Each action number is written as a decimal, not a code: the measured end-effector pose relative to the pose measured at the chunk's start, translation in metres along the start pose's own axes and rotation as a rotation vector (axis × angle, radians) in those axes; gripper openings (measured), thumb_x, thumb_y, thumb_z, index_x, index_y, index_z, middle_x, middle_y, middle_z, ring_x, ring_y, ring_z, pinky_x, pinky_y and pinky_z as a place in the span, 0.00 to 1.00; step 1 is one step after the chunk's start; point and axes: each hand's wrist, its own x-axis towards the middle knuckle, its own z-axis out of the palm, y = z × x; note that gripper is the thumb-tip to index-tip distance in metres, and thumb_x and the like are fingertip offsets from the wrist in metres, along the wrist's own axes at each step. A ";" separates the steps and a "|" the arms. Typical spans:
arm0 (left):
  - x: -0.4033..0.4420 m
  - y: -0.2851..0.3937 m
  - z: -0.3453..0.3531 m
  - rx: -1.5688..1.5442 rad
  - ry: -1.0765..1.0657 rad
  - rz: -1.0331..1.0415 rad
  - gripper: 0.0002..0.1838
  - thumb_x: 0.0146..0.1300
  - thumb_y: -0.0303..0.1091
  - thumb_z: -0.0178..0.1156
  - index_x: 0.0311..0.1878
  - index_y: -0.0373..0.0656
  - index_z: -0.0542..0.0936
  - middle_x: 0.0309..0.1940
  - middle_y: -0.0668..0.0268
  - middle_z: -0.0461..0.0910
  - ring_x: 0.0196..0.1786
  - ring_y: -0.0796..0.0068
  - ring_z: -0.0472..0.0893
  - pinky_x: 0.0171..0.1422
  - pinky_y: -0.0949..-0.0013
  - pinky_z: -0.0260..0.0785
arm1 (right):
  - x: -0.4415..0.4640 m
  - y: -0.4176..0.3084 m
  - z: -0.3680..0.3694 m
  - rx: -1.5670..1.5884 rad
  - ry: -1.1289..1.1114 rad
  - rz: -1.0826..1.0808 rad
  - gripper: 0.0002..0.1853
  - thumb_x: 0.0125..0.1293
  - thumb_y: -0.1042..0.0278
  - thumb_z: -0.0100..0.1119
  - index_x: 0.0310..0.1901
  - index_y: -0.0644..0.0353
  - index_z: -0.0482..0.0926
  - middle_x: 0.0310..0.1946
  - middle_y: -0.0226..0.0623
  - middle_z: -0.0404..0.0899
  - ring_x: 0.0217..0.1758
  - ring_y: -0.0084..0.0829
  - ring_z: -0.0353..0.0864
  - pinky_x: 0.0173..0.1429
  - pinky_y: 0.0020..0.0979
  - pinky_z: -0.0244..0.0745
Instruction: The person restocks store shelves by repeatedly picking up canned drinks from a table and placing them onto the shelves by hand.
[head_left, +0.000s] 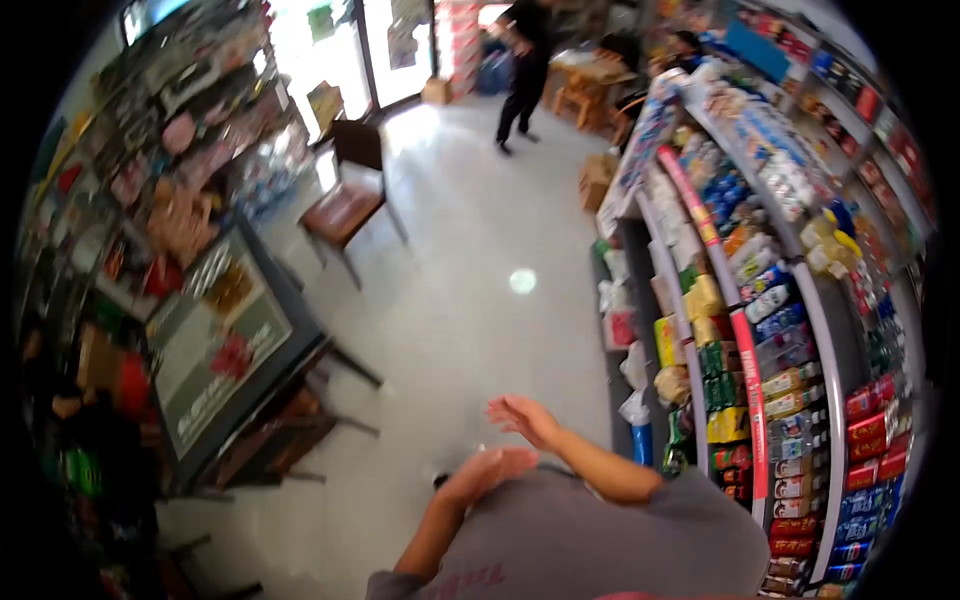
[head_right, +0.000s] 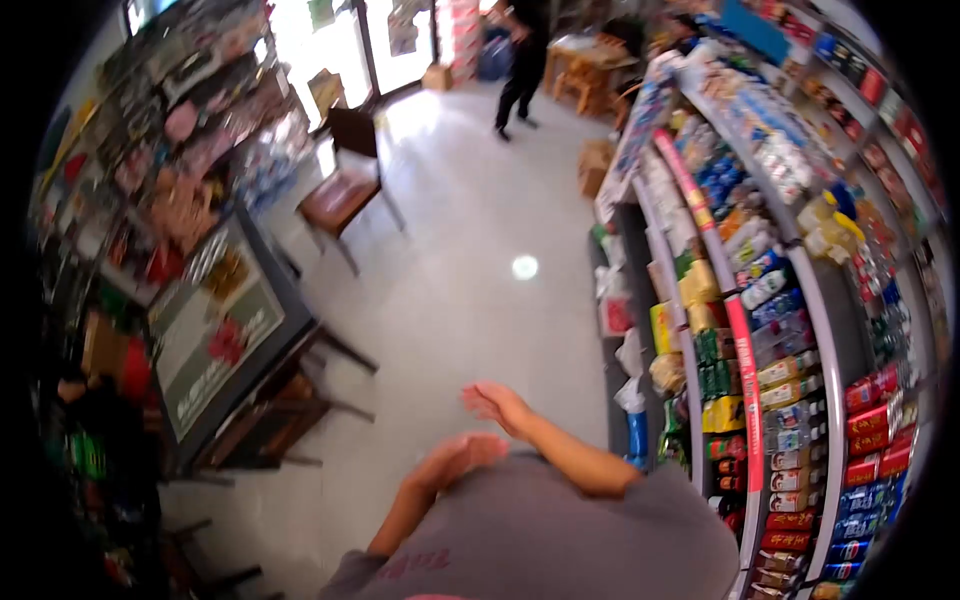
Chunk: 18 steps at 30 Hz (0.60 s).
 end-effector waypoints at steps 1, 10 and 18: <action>-0.019 -0.001 -0.025 -0.099 -0.089 0.079 0.32 0.78 0.52 0.48 0.69 0.32 0.72 0.68 0.50 0.75 0.69 0.60 0.76 0.72 0.60 0.66 | 0.025 0.014 0.039 0.024 -0.277 0.048 0.28 0.81 0.47 0.44 0.66 0.65 0.73 0.63 0.47 0.77 0.65 0.35 0.77 0.70 0.41 0.71; -0.185 0.071 -0.180 -0.399 0.234 0.438 0.30 0.79 0.54 0.45 0.60 0.33 0.79 0.58 0.48 0.82 0.63 0.55 0.81 0.68 0.54 0.72 | 0.136 0.032 0.247 -0.089 -0.625 0.476 0.32 0.79 0.55 0.51 0.76 0.66 0.61 0.75 0.41 0.64 0.80 0.35 0.60 0.78 0.35 0.60; -0.204 0.140 -0.279 0.070 1.513 0.453 0.13 0.74 0.35 0.56 0.54 0.39 0.80 0.55 0.62 0.84 0.57 0.68 0.82 0.60 0.64 0.72 | 0.299 -0.004 0.303 -0.256 -0.727 0.531 0.26 0.79 0.58 0.51 0.70 0.66 0.69 0.57 0.48 0.82 0.57 0.39 0.85 0.63 0.38 0.78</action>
